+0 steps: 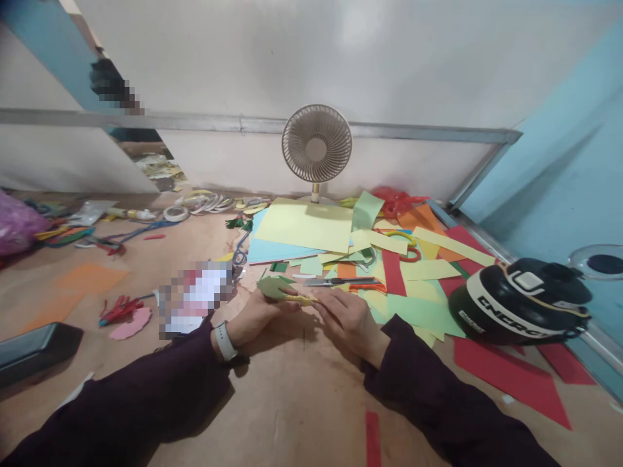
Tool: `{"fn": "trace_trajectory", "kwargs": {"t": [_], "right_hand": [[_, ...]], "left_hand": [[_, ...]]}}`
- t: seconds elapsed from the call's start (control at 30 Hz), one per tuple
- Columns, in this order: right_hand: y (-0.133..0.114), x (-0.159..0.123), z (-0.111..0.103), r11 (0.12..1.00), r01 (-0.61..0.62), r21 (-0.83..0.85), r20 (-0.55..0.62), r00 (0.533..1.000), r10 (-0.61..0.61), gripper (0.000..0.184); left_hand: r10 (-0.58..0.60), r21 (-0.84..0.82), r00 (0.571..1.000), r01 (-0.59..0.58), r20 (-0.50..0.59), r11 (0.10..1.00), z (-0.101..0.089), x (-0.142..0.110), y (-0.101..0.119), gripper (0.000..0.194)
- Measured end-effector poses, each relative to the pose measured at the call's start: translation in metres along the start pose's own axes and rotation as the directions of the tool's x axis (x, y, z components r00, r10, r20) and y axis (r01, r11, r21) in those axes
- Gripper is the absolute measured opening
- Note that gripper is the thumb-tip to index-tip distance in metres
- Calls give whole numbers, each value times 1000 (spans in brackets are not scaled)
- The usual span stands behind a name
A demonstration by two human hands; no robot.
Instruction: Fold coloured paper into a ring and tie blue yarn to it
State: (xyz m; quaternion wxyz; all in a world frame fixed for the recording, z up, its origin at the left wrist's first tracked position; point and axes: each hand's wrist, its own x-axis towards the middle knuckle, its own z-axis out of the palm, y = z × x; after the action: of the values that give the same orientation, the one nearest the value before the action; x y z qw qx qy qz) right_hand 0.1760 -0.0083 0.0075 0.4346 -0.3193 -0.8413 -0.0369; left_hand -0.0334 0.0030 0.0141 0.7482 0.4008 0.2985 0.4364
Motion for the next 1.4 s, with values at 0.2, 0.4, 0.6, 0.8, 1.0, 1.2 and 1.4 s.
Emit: {"fn": "trace_trajectory", "kwargs": {"t": [0.2, 0.4, 0.6, 0.8, 1.0, 1.2, 1.4], "right_hand": [[-2, 2, -1, 1000, -4, -2, -18, 1000, 4, 26], [-2, 1, 0, 1000, -3, 10, 1, 1000, 3, 23], [-3, 3, -2, 999, 44, 5, 0, 999, -44, 26], [0, -1, -1, 973, 162, -165, 15, 987, -161, 32], [2, -4, 0, 965, 185, -185, 36, 983, -182, 31], [1, 1, -1, 998, 57, 29, 69, 996, -59, 27], [1, -1, 1, 999, 22, 29, 8, 1000, -23, 23]], "left_hand": [[5, 31, 999, -6, 32, 999, 1, -1, 1, 31], [35, 89, 999, -35, 3, 995, -2, 1, 0, 32], [19, 48, 999, -20, 31, 999, -1, -1, 0, 32], [11, -20, 998, -10, 65, 1000, 2, -3, 0, 25], [8, -69, 999, -5, 39, 998, 4, -4, -1, 26], [7, 45, 1000, -8, 3, 999, -2, 1, 0, 38], [11, 87, 999, -7, -51, 996, -3, 1, -3, 32]]}}
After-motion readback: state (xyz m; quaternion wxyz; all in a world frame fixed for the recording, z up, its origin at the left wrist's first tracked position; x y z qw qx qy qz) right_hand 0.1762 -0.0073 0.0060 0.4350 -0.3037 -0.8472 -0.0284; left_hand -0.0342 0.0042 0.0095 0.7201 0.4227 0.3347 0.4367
